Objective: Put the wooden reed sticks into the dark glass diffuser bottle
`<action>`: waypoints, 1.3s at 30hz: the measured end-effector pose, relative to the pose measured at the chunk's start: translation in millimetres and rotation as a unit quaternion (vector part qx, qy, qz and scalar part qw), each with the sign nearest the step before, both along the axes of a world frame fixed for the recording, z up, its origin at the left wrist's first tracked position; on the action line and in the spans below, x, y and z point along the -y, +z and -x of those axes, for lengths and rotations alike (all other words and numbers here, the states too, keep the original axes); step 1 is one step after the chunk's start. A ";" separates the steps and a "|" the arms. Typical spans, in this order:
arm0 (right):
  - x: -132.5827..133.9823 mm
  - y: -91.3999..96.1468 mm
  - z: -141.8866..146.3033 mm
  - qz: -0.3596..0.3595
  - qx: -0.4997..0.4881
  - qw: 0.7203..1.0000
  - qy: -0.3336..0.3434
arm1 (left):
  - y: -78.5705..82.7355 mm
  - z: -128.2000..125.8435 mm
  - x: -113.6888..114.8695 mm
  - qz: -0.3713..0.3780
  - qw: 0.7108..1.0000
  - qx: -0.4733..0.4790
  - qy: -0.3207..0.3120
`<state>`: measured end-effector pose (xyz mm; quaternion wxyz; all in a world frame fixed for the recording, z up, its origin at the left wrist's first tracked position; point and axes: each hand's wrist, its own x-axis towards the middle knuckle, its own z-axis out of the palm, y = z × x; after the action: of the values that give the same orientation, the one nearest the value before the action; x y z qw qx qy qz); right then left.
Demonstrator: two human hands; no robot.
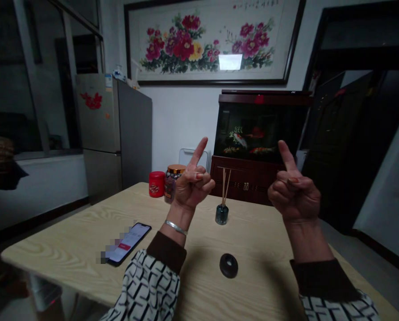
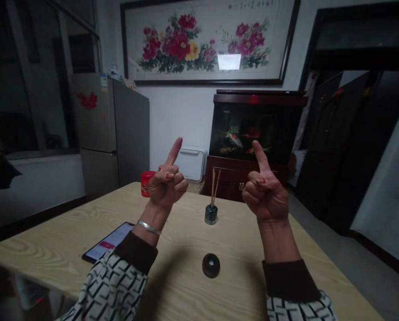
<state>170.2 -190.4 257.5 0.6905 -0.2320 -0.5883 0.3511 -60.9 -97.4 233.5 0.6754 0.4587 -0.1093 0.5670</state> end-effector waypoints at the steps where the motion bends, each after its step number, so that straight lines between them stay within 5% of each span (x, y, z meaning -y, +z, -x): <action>1: -3.1 -7.0 0.9 0.000 -0.011 1.000 0.013 | -6.9 -2.5 -1.9 -0.004 1.000 0.002 -0.006; 8: -36.3 -64.5 -2.3 0.054 -0.080 0.986 0.137 | -71.8 -24.3 -25.3 0.009 0.993 -0.029 -0.111; 18: -62.1 -84.2 -17.8 0.074 -0.070 0.990 0.097 | -85.1 -25.8 -50.6 0.033 0.994 -0.033 -0.099; 22: -103.8 -123.8 -26.2 0.173 0.018 0.985 -0.010 | -125.9 -25.5 -72.7 0.126 0.984 -0.123 -0.041; 25: -147.0 -169.1 -27.6 0.261 0.177 0.932 -0.179 | -169.6 -29.2 -91.3 0.211 0.951 -0.216 0.069; 30: -209.1 -227.0 -19.9 0.254 0.247 0.905 -0.235 | -227.2 -42.1 -107.3 0.236 0.907 -0.295 0.185; 34: -223.8 -244.3 -13.7 0.232 0.292 0.896 -0.242 | -243.7 -52.7 -108.9 0.165 0.900 -0.342 0.212; 39: -181.4 -248.2 -9.9 0.206 0.340 0.891 -0.218 | -247.0 -62.5 -98.9 0.035 0.878 -0.415 0.234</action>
<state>180.1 -9.0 9.4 0.4441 -0.5965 -0.6366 0.2043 1.5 1.5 -13.5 0.5222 0.6401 0.3120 0.4694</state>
